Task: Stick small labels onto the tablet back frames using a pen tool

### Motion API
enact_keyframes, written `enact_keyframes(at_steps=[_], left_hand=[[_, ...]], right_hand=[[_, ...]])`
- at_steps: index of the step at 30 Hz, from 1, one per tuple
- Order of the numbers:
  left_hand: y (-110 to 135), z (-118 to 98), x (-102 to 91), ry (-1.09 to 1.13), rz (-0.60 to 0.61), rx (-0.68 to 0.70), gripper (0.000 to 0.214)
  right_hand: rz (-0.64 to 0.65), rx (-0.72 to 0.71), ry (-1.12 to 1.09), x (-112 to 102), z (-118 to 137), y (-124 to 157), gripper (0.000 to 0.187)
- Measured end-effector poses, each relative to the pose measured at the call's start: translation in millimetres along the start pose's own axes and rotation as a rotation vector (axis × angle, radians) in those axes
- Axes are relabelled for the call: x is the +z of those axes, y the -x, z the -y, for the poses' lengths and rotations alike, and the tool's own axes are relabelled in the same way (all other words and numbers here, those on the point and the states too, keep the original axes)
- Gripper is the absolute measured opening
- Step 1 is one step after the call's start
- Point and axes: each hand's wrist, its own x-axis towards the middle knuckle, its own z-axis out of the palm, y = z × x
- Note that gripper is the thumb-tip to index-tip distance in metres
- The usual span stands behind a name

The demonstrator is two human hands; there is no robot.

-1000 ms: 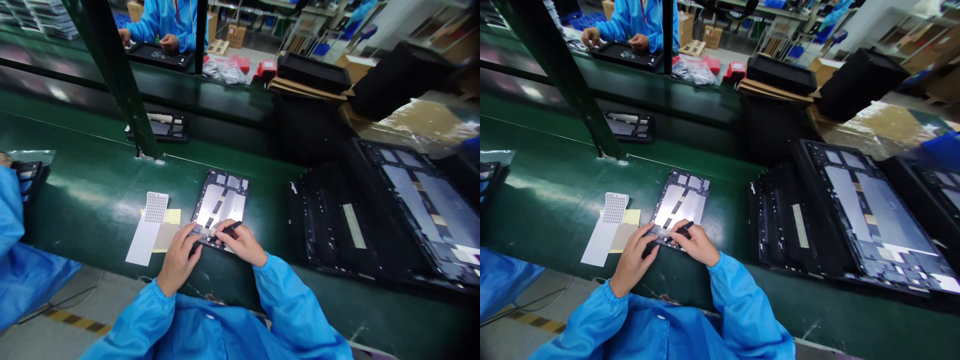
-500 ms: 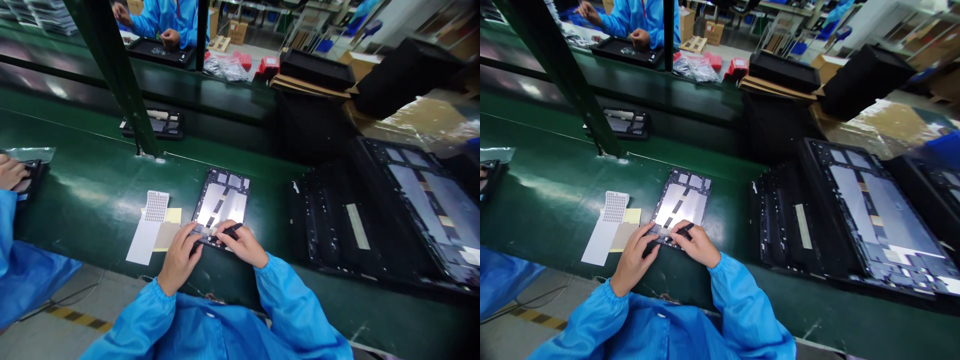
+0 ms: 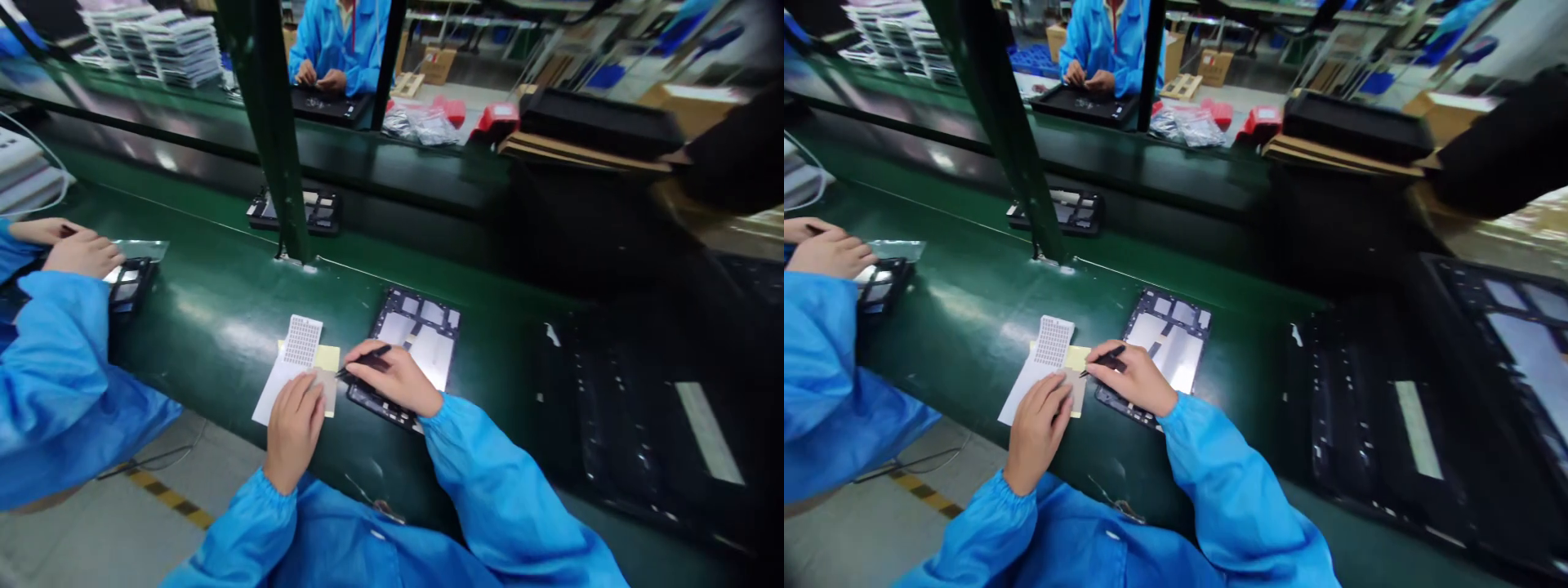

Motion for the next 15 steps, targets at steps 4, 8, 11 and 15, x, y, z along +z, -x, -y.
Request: enact_keyframes(at_steps=[4,8,11,15], left_hand=[[1,1,3.6,0.009,0.011,-0.040,0.018],[3,-1,3.6,0.027,0.020,-0.059,0.019],[3,-1,2.6,0.033,0.022,-0.063,0.020],[2,-1,1.6,0.044,0.010,-0.068,0.021]], right_hand=[[0.103,0.091,-0.020,23,-17,-37,0.027],[0.133,0.129,-0.019,27,-27,-44,0.028],[0.146,0.137,-0.010,26,-29,-41,0.028],[0.155,0.113,0.004,27,-29,-41,0.028]])
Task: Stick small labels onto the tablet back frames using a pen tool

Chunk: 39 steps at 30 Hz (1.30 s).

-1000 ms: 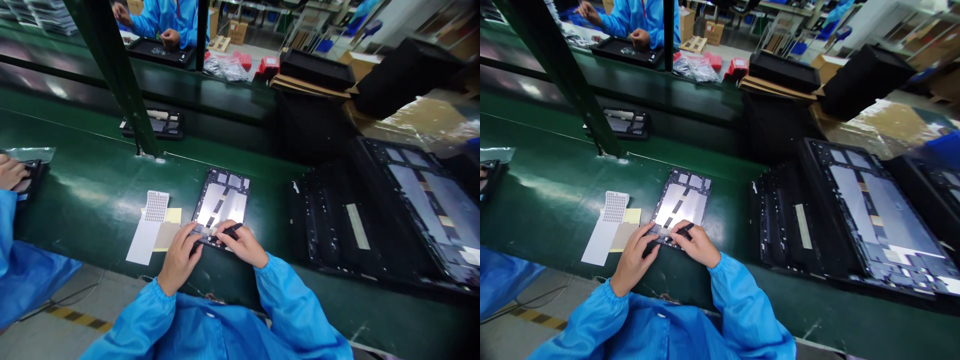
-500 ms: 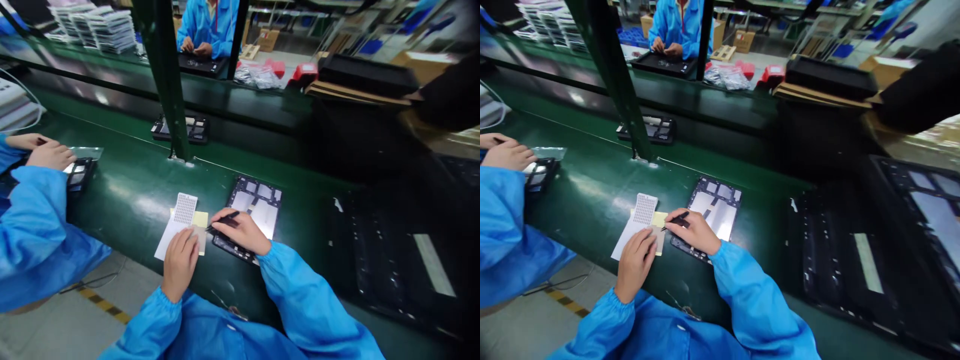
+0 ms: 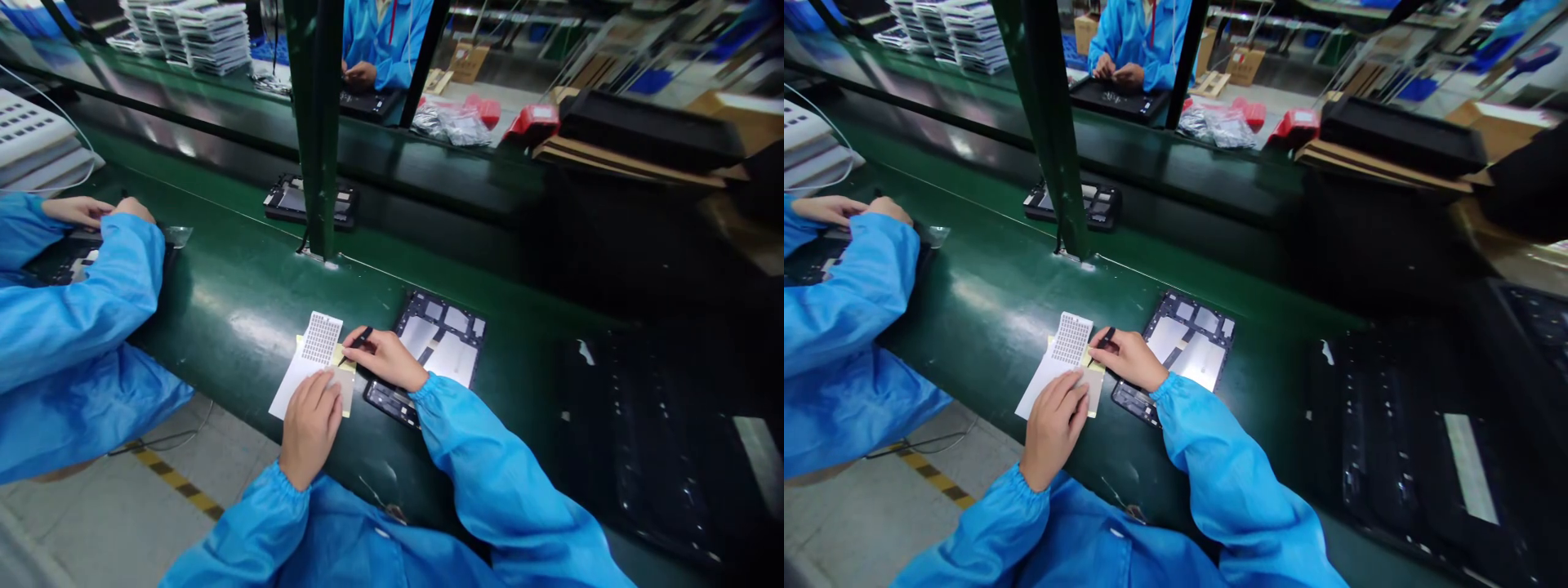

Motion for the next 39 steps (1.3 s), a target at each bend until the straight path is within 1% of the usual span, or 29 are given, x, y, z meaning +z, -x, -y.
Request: enact_keyframes(at_steps=[5,8,10,13,16,18,19,20,22,25,28,31,34,39], left_hand=[[-1,0,1.1,0.017,0.009,-0.007,0.022],[0,3,1.0,0.020,0.011,-0.003,0.021],[0,6,-0.2,0.017,0.012,0.009,0.019],[0,3,-2.2,0.008,0.002,0.035,0.020],[-3,-12,-1.4,0.032,-0.025,0.055,0.022],[-7,-26,1.0,0.075,-0.015,0.081,0.021],[-9,-32,2.6,0.091,-0.005,0.092,0.020],[-11,-36,4.3,0.095,0.003,0.095,0.020],[-14,-37,7.1,0.067,-0.012,0.068,0.019],[-13,-23,7.4,0.014,-0.028,0.003,0.018],[-8,-8,5.9,0.012,0.013,-0.039,0.018],[-3,-3,7.3,0.041,0.020,-0.060,0.018],[-2,-5,9.6,0.056,0.002,-0.055,0.018],[-1,-6,9.9,0.061,0.005,-0.047,0.018]], right_hand=[[-0.004,-0.021,-0.013,3,3,-4,0.029],[-0.025,0.003,-0.155,-3,13,8,0.034],[-0.073,0.039,-0.280,-14,19,29,0.035],[-0.192,0.078,-0.365,-35,21,76,0.030],[-0.315,0.084,-0.341,-50,12,123,0.023],[-0.360,0.080,-0.314,-53,6,140,0.022],[-0.370,0.073,-0.299,-52,4,143,0.022],[-0.371,0.067,-0.278,-50,4,142,0.022],[-0.348,0.048,-0.215,-42,7,128,0.022],[-0.286,0.002,-0.114,-26,14,87,0.022],[-0.189,-0.045,-0.066,-11,15,42,0.021],[-0.128,-0.046,-0.003,-1,7,14,0.019],[-0.111,-0.029,0.026,1,1,7,0.019],[-0.087,-0.015,0.074,1,0,10,0.014]])
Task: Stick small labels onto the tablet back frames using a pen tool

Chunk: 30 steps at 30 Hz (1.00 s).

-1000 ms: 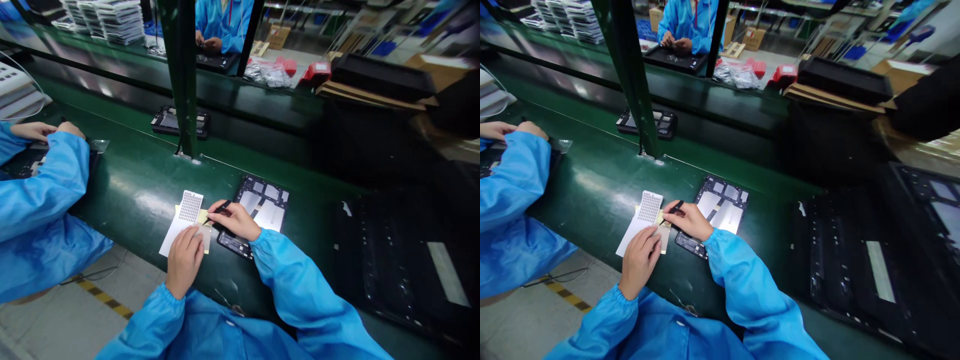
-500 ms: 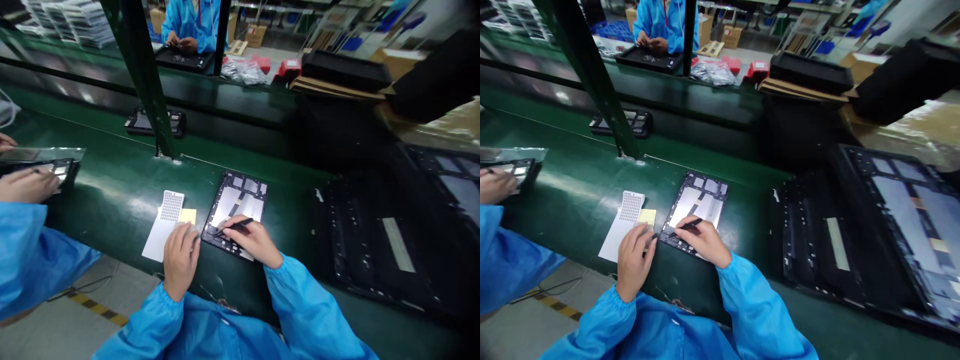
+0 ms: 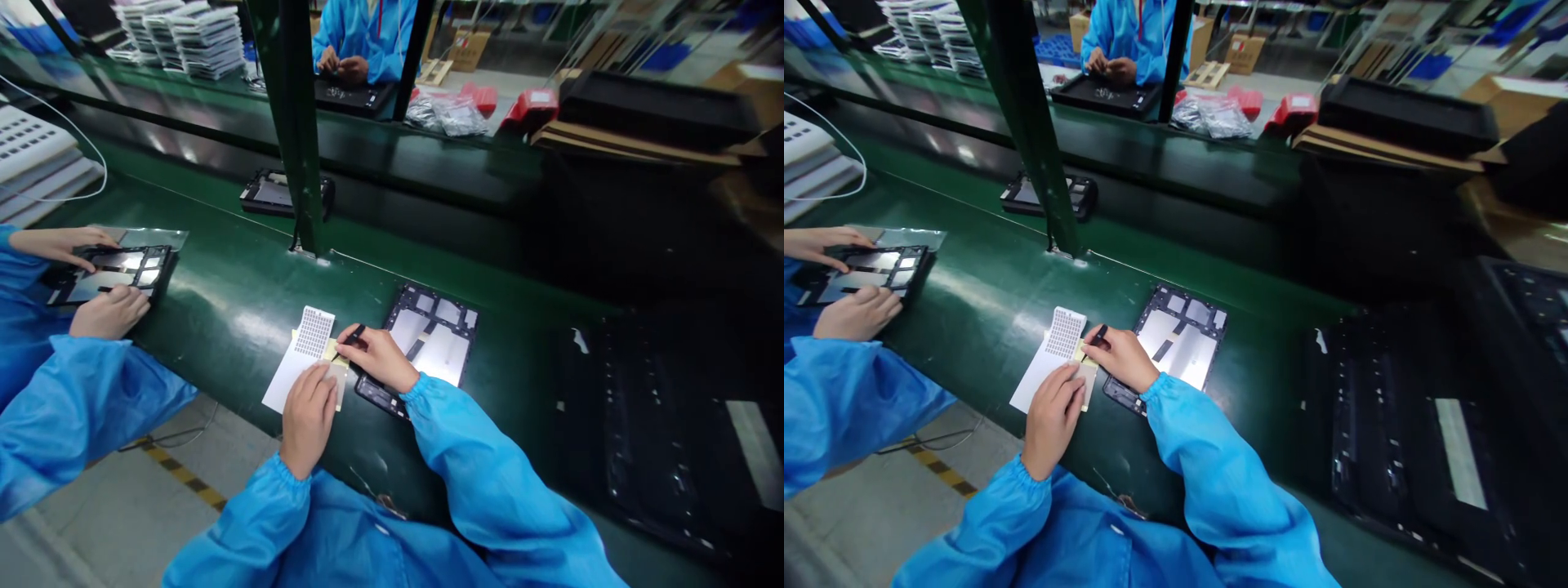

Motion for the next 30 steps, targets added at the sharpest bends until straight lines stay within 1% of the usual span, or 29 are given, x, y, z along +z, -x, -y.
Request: enact_keyframes(at_steps=[3,6,9,11,13,17,20,22,25,30], left_hand=[[0,0,-0.5,0.010,0.003,0.001,0.019],[0,0,-0.4,0.020,0.009,-0.004,0.021],[-1,1,-0.7,0.007,-0.003,-0.001,0.020],[-2,2,-2.1,-0.001,-0.018,0.011,0.018],[-2,0,-4.1,-0.017,-0.029,0.029,0.018],[-5,-12,-4.2,-0.007,-0.024,0.095,0.021],[-9,-27,3.9,0.103,0.067,0.148,0.039],[-12,-35,11.3,0.157,0.135,0.151,0.048],[-13,-38,19.3,0.201,0.190,0.127,0.052],[-12,-33,19.8,0.233,0.192,0.121,0.056]], right_hand=[[0.003,-0.001,0.027,2,1,-1,0.012],[0.009,-0.009,0.009,4,3,-4,0.016],[0.022,0.006,-0.159,-1,10,0,0.026],[-0.002,0.041,-0.302,-12,15,13,0.030],[-0.057,0.079,-0.376,-28,18,35,0.031],[-0.171,0.116,-0.374,-58,12,94,0.027],[-0.237,0.101,-0.336,-66,1,126,0.023],[-0.264,0.088,-0.280,-65,-5,137,0.021],[-0.286,0.074,-0.194,-63,-11,141,0.023],[-0.243,0.016,-0.172,-62,-12,140,0.021]])
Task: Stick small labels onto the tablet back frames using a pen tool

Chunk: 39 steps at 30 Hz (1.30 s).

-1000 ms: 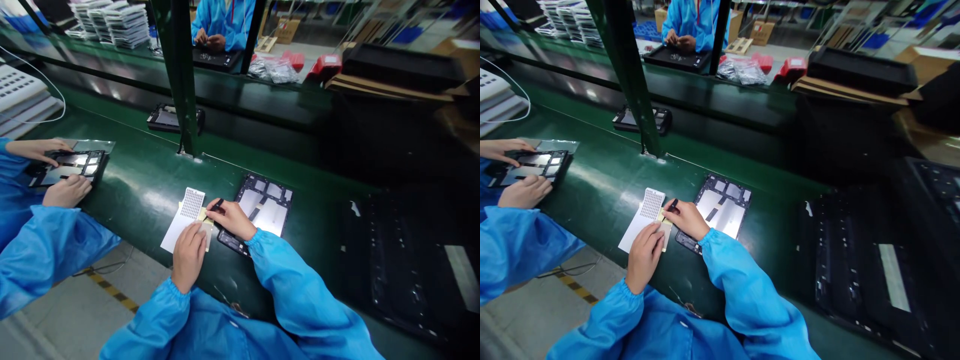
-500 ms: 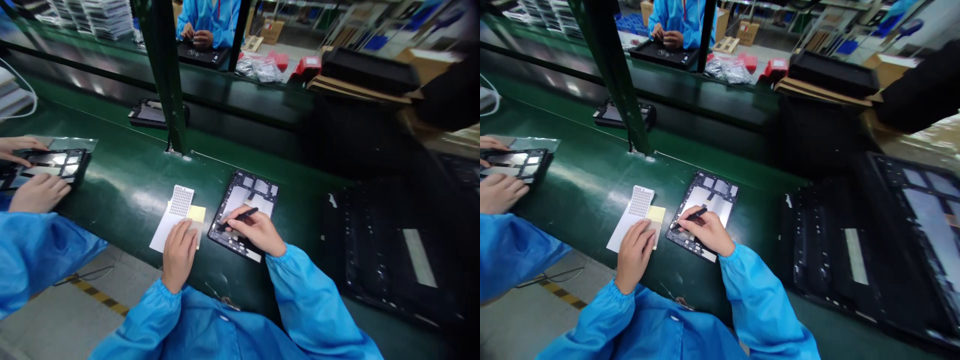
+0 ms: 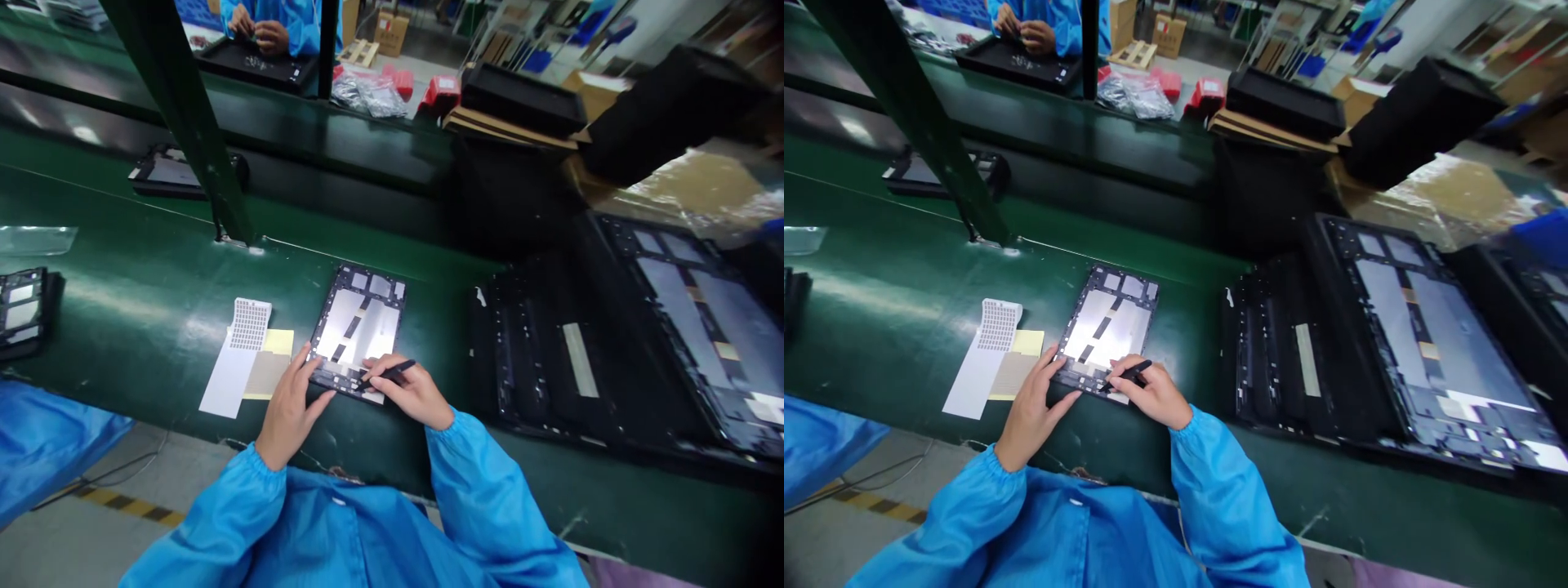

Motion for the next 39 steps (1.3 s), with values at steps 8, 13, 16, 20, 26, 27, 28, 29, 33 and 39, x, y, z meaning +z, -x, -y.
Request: enact_keyframes(at_steps=[8,13,16,20,26,27,28,29,33,39], left_hand=[[-1,-1,-0.8,0.011,0.010,-0.015,0.059],[-1,1,0.5,0.016,0.003,-0.004,0.058],[0,2,0.9,0.020,0.007,-0.006,0.058],[0,1,0.3,0.021,0.019,-0.020,0.056],[-1,0,-0.4,0.023,0.023,-0.023,0.057],[-1,0,-0.4,0.023,0.023,-0.023,0.057],[-1,0,-0.4,0.023,0.023,-0.024,0.058],[-1,0,-0.5,0.023,0.023,-0.023,0.058],[-1,-1,-1.2,0.021,0.022,-0.024,0.058],[0,-1,-1.5,0.027,0.024,-0.028,0.059]], right_hand=[[0.016,-0.080,0.023,1,1,-1,0.014],[0.010,-0.081,0.016,2,1,-1,0.013],[0.000,-0.079,0.010,3,1,-1,0.014],[-0.005,-0.083,0.011,3,1,-1,0.016],[-0.017,-0.113,0.006,4,-4,1,0.013],[-0.027,-0.129,0.011,5,-6,2,0.011],[-0.039,-0.147,0.021,5,-8,3,0.009],[-0.053,-0.168,0.035,6,-10,5,0.007],[-0.096,-0.270,0.061,8,-14,11,0.006],[-0.117,-0.311,0.056,11,-11,15,0.012]])
